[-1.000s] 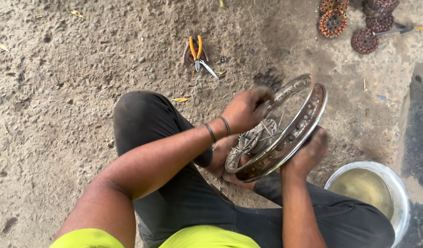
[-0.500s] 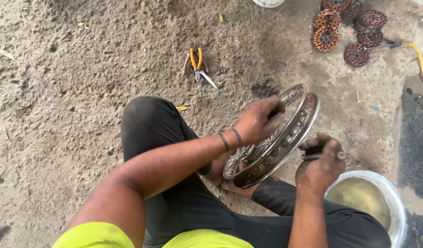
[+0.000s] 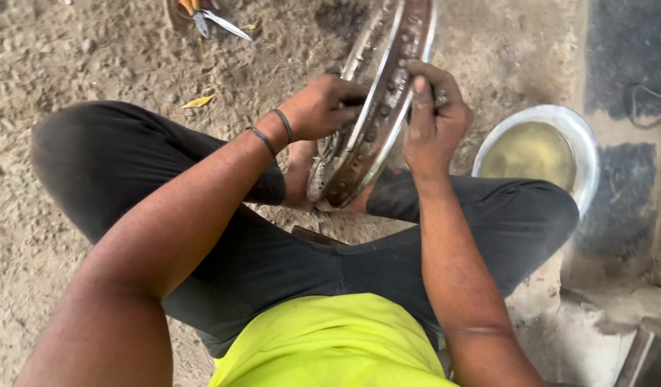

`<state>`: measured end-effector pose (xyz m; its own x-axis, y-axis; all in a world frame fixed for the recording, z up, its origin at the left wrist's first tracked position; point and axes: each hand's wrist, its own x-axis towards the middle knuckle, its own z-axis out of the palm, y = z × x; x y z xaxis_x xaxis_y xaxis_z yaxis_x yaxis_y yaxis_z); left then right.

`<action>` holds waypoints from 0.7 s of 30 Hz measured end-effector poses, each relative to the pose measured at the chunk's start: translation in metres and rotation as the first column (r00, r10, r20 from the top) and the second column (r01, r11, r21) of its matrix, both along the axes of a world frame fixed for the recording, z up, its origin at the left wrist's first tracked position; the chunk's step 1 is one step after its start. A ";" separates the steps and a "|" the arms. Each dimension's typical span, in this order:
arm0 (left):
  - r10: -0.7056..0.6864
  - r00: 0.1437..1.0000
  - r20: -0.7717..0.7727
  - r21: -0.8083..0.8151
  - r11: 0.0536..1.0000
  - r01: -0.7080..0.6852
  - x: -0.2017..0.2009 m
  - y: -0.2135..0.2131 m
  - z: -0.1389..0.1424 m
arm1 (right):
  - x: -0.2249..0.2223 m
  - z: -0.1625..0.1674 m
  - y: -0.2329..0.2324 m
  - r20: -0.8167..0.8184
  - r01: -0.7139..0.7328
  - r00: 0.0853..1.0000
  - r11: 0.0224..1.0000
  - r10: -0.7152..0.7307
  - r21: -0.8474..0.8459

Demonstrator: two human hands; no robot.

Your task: The person sits on the dirt floor and repairs a bicycle wheel rim. They use a small spoke wrench and pliers to adjust the tension of the spokes while rotating the rim and occasionally cleaning parts of it.

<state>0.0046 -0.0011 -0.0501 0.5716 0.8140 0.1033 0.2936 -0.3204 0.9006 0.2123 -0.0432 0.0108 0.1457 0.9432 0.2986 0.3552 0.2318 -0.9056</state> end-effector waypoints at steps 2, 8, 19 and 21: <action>0.100 0.995 0.022 0.039 0.994 -0.101 0.004 -0.007 0.013 | -0.003 0.006 -0.002 -0.004 -0.055 0.998 0.997 0.055 0.049; 0.159 0.987 -0.037 0.069 0.985 -0.156 0.014 -0.010 0.037 | 0.000 0.026 -0.005 -0.009 -0.090 0.996 0.996 0.090 -0.028; 0.106 0.994 -0.009 0.188 0.977 -0.102 0.024 -0.005 0.039 | 0.005 0.043 0.030 0.825 -0.080 0.566 0.994 -0.018 0.077; 0.105 0.994 0.010 0.210 0.972 -0.104 0.025 -0.005 0.038 | 0.006 0.050 0.026 0.807 -0.072 0.589 0.997 0.041 0.002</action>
